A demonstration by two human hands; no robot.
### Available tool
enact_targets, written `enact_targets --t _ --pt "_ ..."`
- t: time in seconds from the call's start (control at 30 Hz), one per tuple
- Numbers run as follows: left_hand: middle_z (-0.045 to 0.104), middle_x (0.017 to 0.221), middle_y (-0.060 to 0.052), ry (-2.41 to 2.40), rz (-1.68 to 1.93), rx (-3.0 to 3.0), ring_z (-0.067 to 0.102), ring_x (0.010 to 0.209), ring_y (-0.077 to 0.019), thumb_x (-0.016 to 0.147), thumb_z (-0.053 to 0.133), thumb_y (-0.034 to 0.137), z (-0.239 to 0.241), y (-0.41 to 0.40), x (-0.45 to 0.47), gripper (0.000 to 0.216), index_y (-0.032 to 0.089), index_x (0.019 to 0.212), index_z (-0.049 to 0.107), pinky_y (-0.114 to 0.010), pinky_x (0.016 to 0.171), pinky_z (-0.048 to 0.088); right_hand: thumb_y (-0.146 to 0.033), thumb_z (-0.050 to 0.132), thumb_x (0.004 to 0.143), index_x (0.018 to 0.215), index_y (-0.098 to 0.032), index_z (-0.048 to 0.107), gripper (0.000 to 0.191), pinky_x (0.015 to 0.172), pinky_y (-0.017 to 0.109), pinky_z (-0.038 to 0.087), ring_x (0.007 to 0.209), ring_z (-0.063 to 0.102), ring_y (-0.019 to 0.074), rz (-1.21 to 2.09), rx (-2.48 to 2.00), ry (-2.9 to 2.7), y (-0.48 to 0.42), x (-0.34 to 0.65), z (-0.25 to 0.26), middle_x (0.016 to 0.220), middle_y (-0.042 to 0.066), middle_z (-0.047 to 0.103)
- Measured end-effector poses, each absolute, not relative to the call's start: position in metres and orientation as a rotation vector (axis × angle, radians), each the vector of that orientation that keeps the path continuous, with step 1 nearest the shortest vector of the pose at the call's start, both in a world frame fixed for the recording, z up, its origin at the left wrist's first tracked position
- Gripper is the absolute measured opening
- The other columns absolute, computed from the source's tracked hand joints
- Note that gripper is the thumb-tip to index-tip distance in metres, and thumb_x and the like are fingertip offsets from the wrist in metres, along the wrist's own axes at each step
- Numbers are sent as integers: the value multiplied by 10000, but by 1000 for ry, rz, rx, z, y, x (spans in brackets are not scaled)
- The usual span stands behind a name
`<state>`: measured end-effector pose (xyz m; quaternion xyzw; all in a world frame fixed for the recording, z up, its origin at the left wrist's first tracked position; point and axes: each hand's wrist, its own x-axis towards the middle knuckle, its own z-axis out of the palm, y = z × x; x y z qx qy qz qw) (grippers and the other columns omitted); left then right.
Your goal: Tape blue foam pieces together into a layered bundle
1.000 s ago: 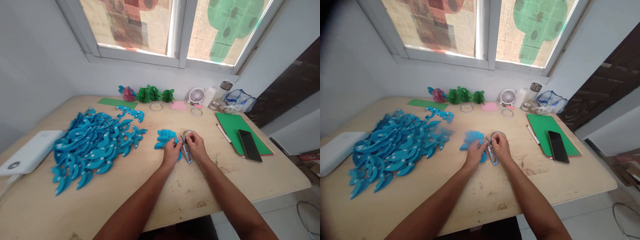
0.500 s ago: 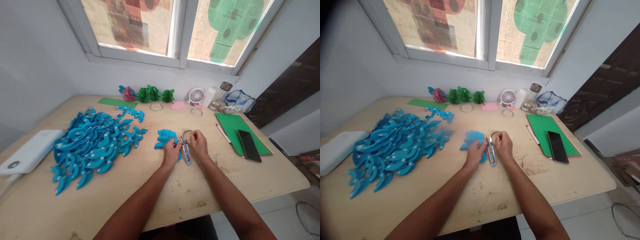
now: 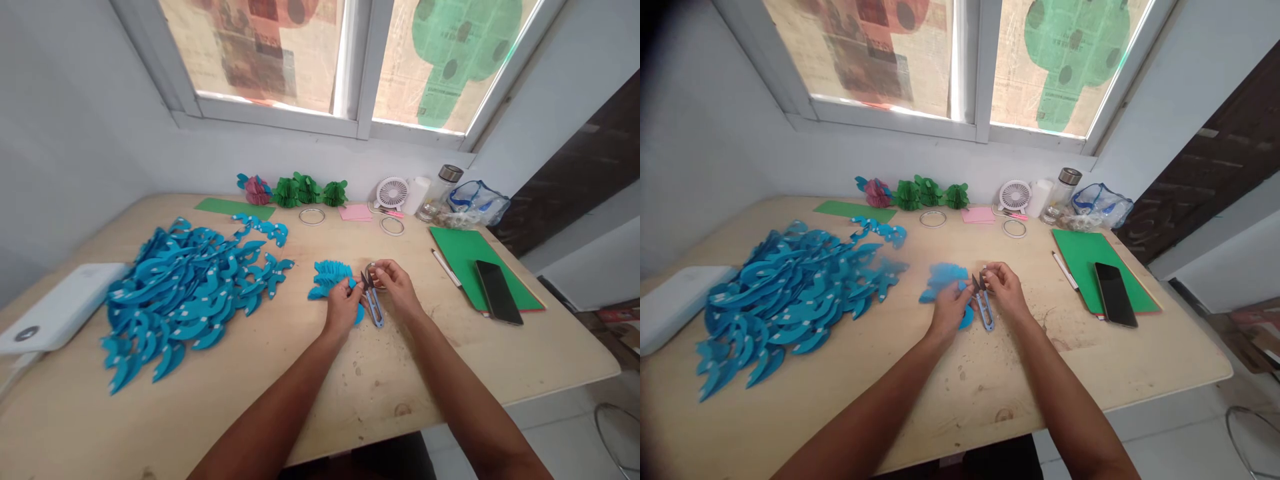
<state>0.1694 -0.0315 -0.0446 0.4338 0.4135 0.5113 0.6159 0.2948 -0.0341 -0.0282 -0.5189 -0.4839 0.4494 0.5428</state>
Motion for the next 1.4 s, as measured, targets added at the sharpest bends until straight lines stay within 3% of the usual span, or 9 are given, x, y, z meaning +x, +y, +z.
enact_targets --t 0.27,0.4,0.57,0.73,0.9,1.03,1.17,1.3,1.4 --pt "543 497 39 934 1164 1056 497 427 -102 733 553 271 -48 -30 170 131 152 752 602 -212 462 373 -265 628 693 1068 -222 466 411 588 264 456 625 571 131 1113 -1168 -1175 -31 294 -37 748 -6 605" --pt "601 586 15 928 1121 1092 510 444 -95 742 543 262 -50 -30 169 219 131 892 634 -212 471 388 -244 618 681 1116 -216 435 472 587 264 452 616 572 133 1033 -1213 -1167 -27 305 -40 709 -21 596" --pt "656 682 -33 933 1097 1066 511 438 -84 779 504 279 -53 -31 169 368 98 1091 577 -211 477 404 -226 556 701 1159 -202 438 473 586 273 445 621 564 146 765 -1477 -1265 -25 324 -45 711 -7 588" --pt "659 675 -36 827 1064 1035 513 440 -87 796 505 315 -52 -33 168 534 94 1275 422 -218 489 417 -182 539 695 1162 -213 499 470 727 345 437 798 555 192 279 -1686 -1432 -29 324 -37 916 61 623" --pt "627 611 3 765 1026 1026 527 452 -99 784 552 333 -49 -34 168 722 114 1388 223 -227 500 432 -216 531 750 1211 -202 431 471 636 283 460 688 567 143 725 -1337 -1473 -34 304 -26 840 34 635" --pt "553 516 42 728 1020 1054 524 446 -107 774 581 362 -50 -35 169 763 126 1396 207 -226 490 425 -252 554 748 1217 -220 397 496 451 238 436 481 508 95 1075 -1196 -1394 -39 289 -28 766 -8 600" --pt "541 509 42 727 1011 1072 516 445 -107 754 601 406 -51 -36 169 766 132 1379 253 -221 471 402 -248 556 737 1223 -242 372 521 344 236 398 351 450 73 1222 -1126 -1326 -41 283 -31 718 -47 552" --pt "561 537 33 772 1023 1049 526 463 -108 719 637 371 -49 -36 168 669 146 1294 380 -217 481 393 -220 573 708 1194 -212 408 514 394 214 402 418 469 73 1151 -1142 -1286 -37 288 -30 664 -57 537" --pt "588 583 15 861 1066 1028 516 471 -93 683 658 338 -49 -35 167 400 148 1022 561 -198 468 366 -211 585 687 1162 -187 435 499 476 204 414 504 486 77 1046 -1175 -1253 -34 294 -28 635 -59 538"
